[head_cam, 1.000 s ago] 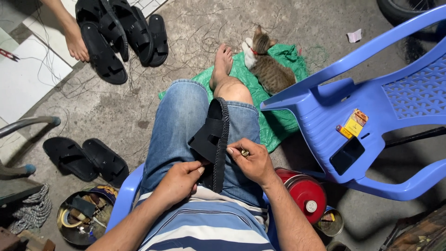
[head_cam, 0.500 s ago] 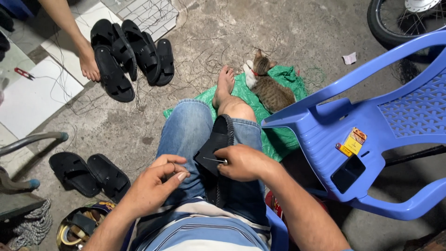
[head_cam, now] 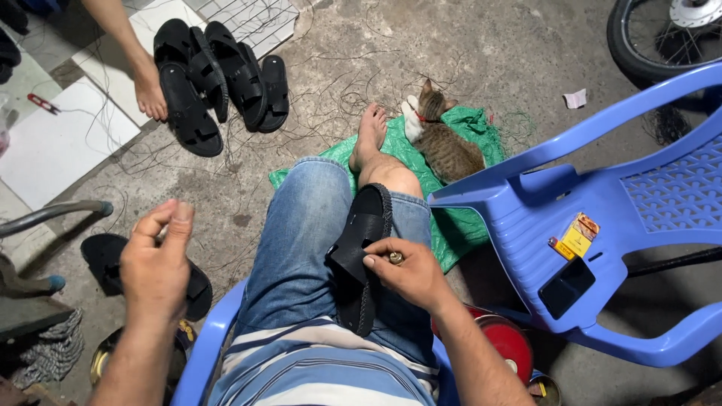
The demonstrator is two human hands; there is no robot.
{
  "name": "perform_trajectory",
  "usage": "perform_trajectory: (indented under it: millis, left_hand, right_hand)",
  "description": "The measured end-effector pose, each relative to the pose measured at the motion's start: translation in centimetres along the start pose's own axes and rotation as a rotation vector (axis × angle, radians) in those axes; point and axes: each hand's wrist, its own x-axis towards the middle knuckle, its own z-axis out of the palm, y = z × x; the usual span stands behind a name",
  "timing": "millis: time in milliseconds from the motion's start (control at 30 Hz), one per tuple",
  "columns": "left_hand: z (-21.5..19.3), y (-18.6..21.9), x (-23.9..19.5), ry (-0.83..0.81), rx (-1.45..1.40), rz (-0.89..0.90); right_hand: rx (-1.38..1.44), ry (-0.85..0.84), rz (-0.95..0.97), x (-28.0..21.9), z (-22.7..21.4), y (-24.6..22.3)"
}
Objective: The person sits on a blue plastic chair and sews a black sandal held on their lap using a needle and thread. They repeatedly push the needle through the sandal strap and pull the thread to stitch it. A cat rests on a green mat on the floor nearby.
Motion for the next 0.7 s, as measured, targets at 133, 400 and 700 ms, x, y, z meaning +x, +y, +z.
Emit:
perform_trajectory:
  millis: [133, 400, 700]
  left_hand:
    - [1.3, 0.6, -2.1, -0.023, 0.134, 0.223]
    - [5.1, -0.4, -6.6, -0.35, 0.065, 0.457]
    - [5.3, 1.4, -8.1, -0.818, 0.415, -0.152]
  right_hand:
    - [-0.011, 0.201, -0.053, -0.4, 0.9, 0.2]
    - [-0.005, 0.146, -0.112, -1.2, 0.0, -0.5]
    - [-0.746, -0.437, 0.104, 0.0, -0.2, -7.4]
